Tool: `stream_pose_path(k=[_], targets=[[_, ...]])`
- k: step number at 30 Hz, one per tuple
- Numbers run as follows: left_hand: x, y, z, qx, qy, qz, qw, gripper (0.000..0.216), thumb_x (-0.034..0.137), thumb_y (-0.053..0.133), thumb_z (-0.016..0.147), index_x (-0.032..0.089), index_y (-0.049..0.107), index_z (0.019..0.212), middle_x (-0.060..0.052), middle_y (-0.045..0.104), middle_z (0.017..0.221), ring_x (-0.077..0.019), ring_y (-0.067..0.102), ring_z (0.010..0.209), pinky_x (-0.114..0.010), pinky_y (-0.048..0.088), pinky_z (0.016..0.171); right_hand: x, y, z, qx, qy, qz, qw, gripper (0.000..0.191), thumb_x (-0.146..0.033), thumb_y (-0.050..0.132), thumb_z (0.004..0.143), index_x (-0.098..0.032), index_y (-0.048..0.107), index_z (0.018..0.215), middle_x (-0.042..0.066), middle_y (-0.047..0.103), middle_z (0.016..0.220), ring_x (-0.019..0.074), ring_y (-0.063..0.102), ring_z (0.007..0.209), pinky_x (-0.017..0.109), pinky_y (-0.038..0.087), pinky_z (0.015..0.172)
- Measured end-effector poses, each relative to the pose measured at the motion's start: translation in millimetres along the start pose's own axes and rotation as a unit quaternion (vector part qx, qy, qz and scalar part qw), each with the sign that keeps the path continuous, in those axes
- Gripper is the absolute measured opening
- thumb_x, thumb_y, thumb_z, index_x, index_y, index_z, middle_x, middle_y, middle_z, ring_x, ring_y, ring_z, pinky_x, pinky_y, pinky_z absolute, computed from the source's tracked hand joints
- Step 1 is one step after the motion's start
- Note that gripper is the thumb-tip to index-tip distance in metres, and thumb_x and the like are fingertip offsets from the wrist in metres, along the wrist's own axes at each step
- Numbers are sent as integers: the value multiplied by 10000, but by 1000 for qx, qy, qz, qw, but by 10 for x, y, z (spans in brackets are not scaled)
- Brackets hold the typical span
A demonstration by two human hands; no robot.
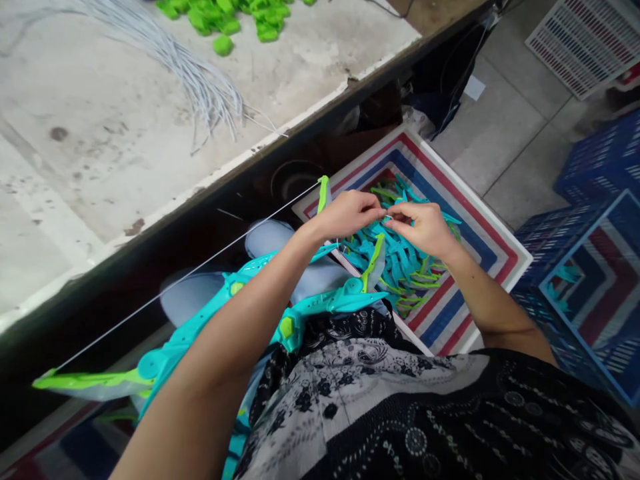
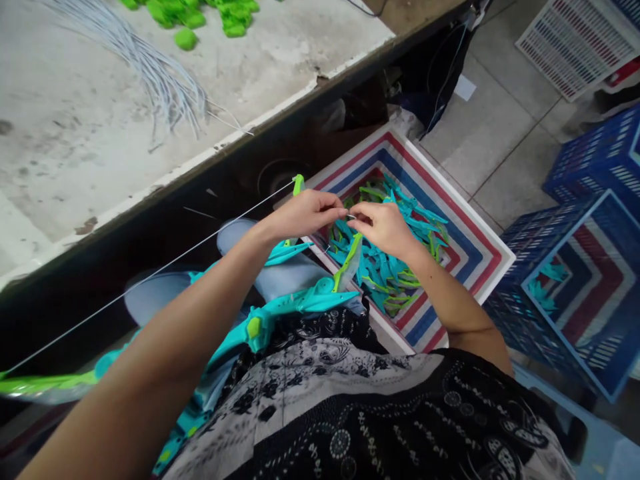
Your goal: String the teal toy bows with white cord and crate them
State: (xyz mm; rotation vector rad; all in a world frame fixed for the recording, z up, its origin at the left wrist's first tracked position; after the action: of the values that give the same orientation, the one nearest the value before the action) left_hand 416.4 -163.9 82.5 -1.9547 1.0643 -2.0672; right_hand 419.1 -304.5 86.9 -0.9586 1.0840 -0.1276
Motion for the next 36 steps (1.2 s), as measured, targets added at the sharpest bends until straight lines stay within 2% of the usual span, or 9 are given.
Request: stream_pose_path(k=[10,14,16,18,21,23,29,33,36], targets=[[-103,328,368,-29,34,121,992,189,292,583,840,157,689,761,-41,639,712,-171,574,706,-284,396,679,599,179,-57,-79,133,204,967,341,-460,697,741,-148,668,605,12,562,663,121,507,673,279,402,654],[-136,418,219,137,12,67,988,116,245,592,846,167,676,861,-108,657,1001,-231,581,994,-339,429,898,1043,355,-179,-30,278,361,890,402,-460,827,547,-145,694,758,-30,542,616,80,440,573,251,353,572],[-253,497,64,218,-47,-9,975,108,238,574,867,178,662,883,-108,649,1036,-231,568,1043,-344,418,948,1225,412,-233,27,327,431,841,460,-427,865,476,-155,664,787,-37,561,629,72,461,560,234,357,551],[-508,694,-70,226,-174,-142,948,84,244,591,866,185,642,834,-79,655,935,-208,597,957,-310,449,880,1352,472,-273,70,356,473,803,491,-394,887,424,-163,616,762,-46,570,623,71,499,560,218,378,546],[-892,1180,-232,144,-402,-386,818,145,292,631,859,167,602,791,-45,631,752,-169,616,693,-275,475,673,1468,604,-333,98,395,482,776,525,-388,893,392,-168,545,718,-44,591,607,76,543,559,200,393,531],[-976,1409,-250,92,-461,-470,747,203,323,601,887,148,589,786,-43,615,673,-155,588,553,-274,461,569,1526,696,-388,117,421,462,772,556,-391,887,391,-179,523,754,-45,603,594,77,540,531,190,368,494],[-903,1447,-152,117,-434,-560,696,169,212,550,913,131,605,775,-19,597,572,-122,573,480,-236,482,518,1609,731,-496,212,388,420,793,513,-402,822,469,-190,567,861,-60,611,598,72,515,518,200,370,497],[-754,1295,-166,152,-417,-572,690,90,193,561,904,138,619,864,20,571,526,-124,563,441,-245,505,500,1570,693,-468,185,350,454,798,418,-354,795,501,-151,687,849,3,680,747,100,591,651,242,472,619],[-616,1219,-185,140,-401,-578,697,79,224,566,913,163,616,924,26,583,550,-145,611,485,-274,544,543,1498,604,-426,189,306,415,835,354,-301,788,516,-166,718,836,0,690,771,106,587,642,273,504,649]])
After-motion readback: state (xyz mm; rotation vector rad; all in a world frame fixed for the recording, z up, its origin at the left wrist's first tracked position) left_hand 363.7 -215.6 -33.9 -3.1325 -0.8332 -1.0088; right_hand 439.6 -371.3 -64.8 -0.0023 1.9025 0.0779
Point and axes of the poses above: each hand's wrist, its own z-axis towards the middle knuckle, its own y-axis out of the palm, x = y × z, the point moved 6 cm from there along z, towards the middle knuckle
